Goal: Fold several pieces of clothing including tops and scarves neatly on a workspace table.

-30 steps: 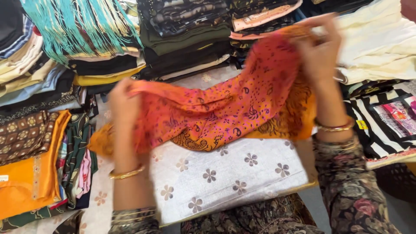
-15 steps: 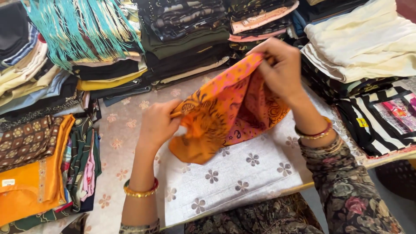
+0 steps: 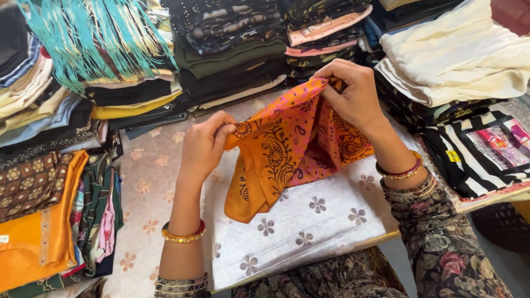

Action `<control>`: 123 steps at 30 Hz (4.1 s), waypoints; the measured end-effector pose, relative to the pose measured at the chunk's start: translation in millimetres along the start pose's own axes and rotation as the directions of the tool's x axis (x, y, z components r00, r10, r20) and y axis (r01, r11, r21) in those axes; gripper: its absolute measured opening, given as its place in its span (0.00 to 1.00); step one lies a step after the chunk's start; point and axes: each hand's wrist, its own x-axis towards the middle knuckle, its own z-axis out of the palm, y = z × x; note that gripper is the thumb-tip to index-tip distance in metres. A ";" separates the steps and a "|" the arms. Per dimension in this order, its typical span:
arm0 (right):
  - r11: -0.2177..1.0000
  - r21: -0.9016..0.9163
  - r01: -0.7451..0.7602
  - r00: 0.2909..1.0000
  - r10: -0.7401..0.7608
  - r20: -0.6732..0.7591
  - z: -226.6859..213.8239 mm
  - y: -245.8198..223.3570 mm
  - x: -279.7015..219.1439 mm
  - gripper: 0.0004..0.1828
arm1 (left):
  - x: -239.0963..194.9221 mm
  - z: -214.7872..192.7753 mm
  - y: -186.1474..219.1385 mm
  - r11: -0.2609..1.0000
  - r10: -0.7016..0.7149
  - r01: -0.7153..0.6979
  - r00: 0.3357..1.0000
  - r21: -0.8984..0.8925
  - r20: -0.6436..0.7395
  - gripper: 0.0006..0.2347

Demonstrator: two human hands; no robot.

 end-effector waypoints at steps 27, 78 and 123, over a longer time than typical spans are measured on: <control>0.668 -0.728 -0.155 0.950 -0.101 -0.296 -161.4 154.3 -60.3 0.19 | 44.8 -180.2 -209.3 0.907 -0.376 0.005 0.459 -0.421 -0.805 0.10; 0.946 0.315 -0.074 0.942 -0.038 0.335 117.4 43.5 -61.6 0.27 | -49.6 137.1 -58.7 0.711 -0.055 0.051 0.998 -0.701 0.016 0.33; 0.953 0.302 -0.022 0.901 0.149 -0.407 -56.1 32.7 -39.0 0.11 | -55.7 99.5 -89.8 0.890 0.071 -0.150 0.978 0.430 0.195 0.14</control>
